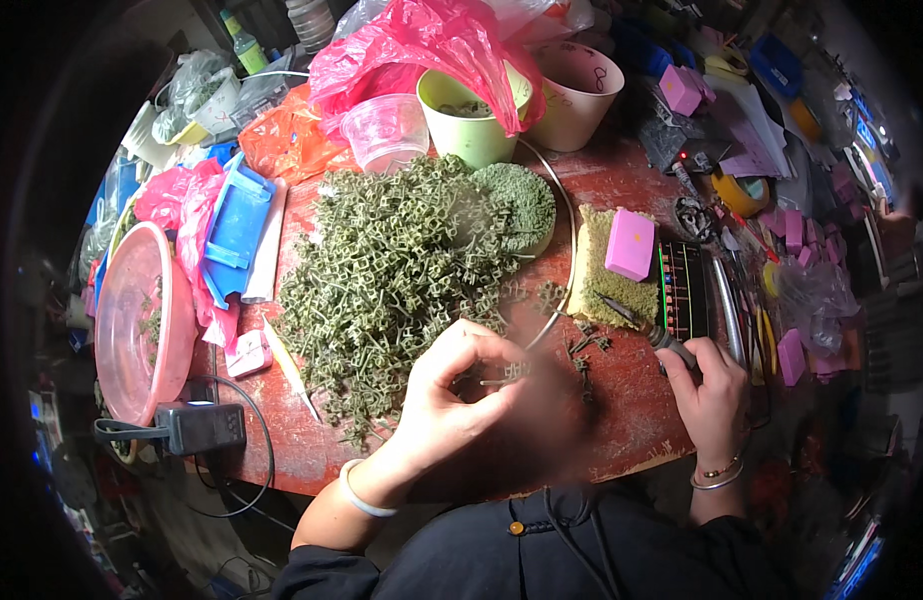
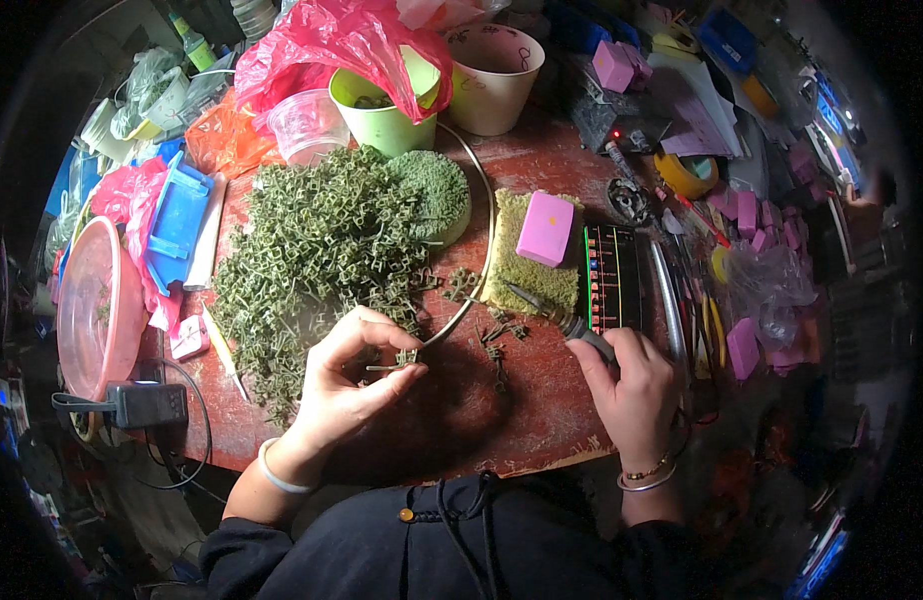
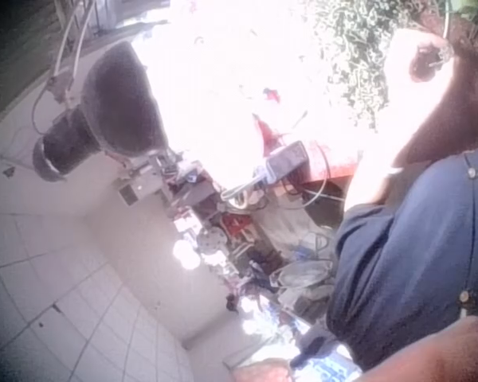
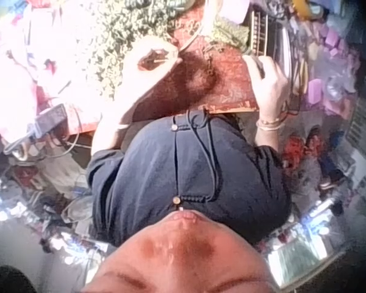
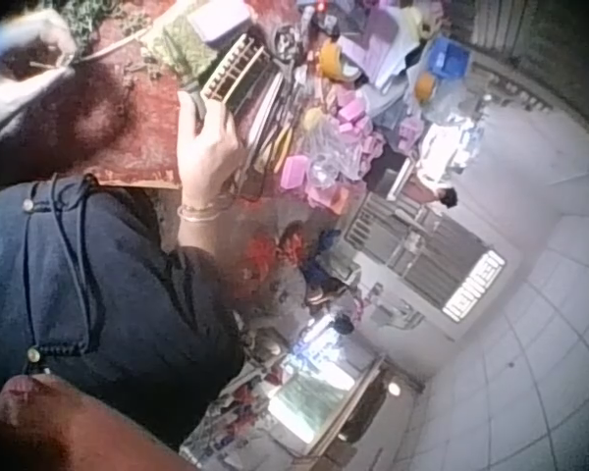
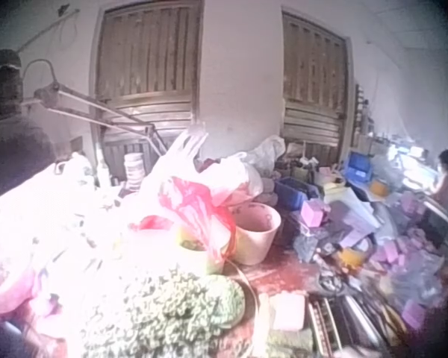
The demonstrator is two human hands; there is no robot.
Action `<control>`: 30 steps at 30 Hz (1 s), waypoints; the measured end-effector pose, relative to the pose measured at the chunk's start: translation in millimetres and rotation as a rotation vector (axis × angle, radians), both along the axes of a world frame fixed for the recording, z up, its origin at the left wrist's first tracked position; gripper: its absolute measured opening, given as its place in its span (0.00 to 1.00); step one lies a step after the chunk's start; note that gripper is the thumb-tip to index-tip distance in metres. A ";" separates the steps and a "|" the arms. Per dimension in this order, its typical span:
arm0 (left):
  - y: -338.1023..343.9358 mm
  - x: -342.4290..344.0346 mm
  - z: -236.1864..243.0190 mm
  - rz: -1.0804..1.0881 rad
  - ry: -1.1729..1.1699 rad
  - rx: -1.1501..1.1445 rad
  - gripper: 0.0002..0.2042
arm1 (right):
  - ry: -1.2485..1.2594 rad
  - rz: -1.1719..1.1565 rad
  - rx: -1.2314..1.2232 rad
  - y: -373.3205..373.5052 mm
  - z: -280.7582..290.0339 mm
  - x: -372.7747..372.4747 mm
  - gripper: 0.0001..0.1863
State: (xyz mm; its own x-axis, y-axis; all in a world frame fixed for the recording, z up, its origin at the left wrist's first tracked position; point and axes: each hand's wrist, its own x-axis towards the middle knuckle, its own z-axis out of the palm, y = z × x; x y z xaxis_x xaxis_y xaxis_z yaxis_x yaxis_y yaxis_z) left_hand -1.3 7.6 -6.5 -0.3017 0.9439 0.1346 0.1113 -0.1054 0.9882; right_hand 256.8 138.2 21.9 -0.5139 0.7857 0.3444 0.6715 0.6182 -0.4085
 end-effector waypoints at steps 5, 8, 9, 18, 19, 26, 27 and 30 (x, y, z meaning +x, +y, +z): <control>-1.5 -1.4 -2.5 -0.045 -0.029 -0.014 0.11 | 0.174 0.140 -0.041 -10.6 2.1 -10.3 0.17; -3.1 -3.2 -8.3 -0.050 -0.043 -0.010 0.11 | 0.218 0.241 -0.079 -15.7 1.1 -15.4 0.18; -3.5 -3.7 -7.1 -0.048 -0.043 -0.011 0.11 | 0.201 0.267 -0.113 -17.2 4.1 -16.7 0.19; -2.2 -1.6 5.0 -0.003 0.116 -0.037 0.09 | 0.136 0.335 -0.092 -21.5 4.2 -17.3 0.18; -2.2 -1.7 4.7 -0.002 0.121 -0.035 0.09 | 0.123 0.332 -0.080 -22.0 3.9 -17.6 0.18; -1.3 -2.1 5.3 -0.001 0.179 -0.004 0.09 | 0.096 0.321 -0.086 -23.0 4.7 -19.5 0.17; -1.7 -2.1 5.5 0.000 0.179 -0.004 0.09 | 0.094 0.324 -0.084 -22.7 4.5 -19.7 0.17; -1.8 -2.1 5.3 -0.005 0.177 -0.029 0.09 | 0.084 0.324 -0.079 -22.3 3.4 -19.3 0.17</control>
